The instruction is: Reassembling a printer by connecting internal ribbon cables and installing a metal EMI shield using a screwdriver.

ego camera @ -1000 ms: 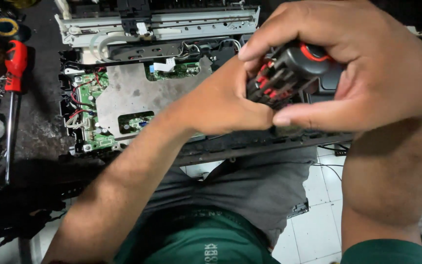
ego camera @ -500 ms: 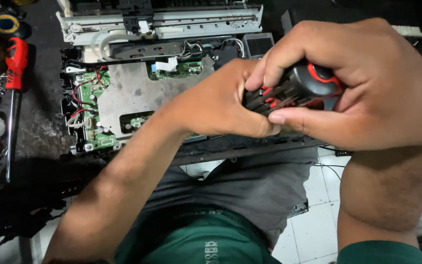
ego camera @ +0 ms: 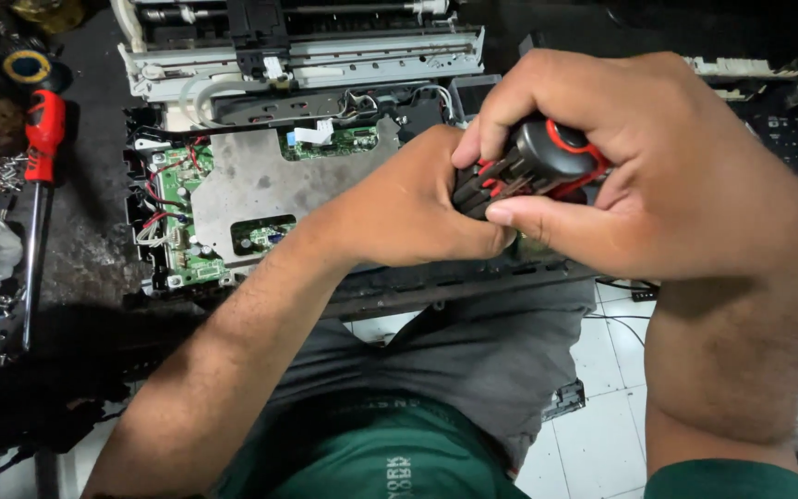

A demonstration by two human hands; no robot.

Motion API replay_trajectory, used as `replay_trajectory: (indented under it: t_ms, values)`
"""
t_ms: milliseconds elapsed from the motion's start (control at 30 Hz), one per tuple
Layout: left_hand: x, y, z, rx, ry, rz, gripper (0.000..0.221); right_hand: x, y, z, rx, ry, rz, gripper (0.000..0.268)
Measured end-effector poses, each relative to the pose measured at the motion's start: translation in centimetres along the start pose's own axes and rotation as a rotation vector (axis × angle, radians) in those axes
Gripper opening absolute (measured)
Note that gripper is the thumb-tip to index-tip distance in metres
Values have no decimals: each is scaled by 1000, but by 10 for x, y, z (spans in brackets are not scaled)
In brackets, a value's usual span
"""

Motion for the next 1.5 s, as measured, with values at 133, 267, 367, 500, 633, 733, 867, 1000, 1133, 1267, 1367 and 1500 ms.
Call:
replay_trajectory:
  t_ms: [133,267,367,500,633,733,867,1000,1133,1267,1367,1500]
  values:
    - [2,-2,2,-1,-78,49,16,8,2,8,11,-30,-12,36]
    - [1,-6,10,100,-37,57,27,19,25,28,-80,-320,148,67]
    - [0,-13,37,-17,-51,71,32,20,46,61,74,-263,272,46]
    - [2,-28,56,-7,-424,217,39,-2,31,60,215,-592,689,108]
    - [5,-49,58,-27,-383,234,46,-10,22,61,234,-844,921,34]
    - [10,-52,68,-104,-449,97,68,-5,28,86,435,-884,937,25]
    - [17,-24,79,-84,-566,-51,67,-14,41,106,483,-1076,1059,25]
    - [50,25,78,65,-712,169,80,-14,57,146,365,-1145,1084,20]
    - [80,92,78,51,-911,546,36,3,45,137,310,-909,1075,18]
    - [89,154,53,290,-950,645,25,9,13,142,416,-1053,993,20]
    - [92,194,25,219,-1150,778,33,8,-20,136,304,-975,935,17]
    - [107,265,-39,128,-895,952,58,-10,-51,143,240,-990,899,15]
Point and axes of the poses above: each hand's wrist, its own y-axis away from the middle knuckle, its own x-axis out of the back of the hand, z = x × y, the point moved 7 cm from there along -y, towards the middle knuckle, and after that the axes turned 7 degrees about -y, right-handed, at the moved point
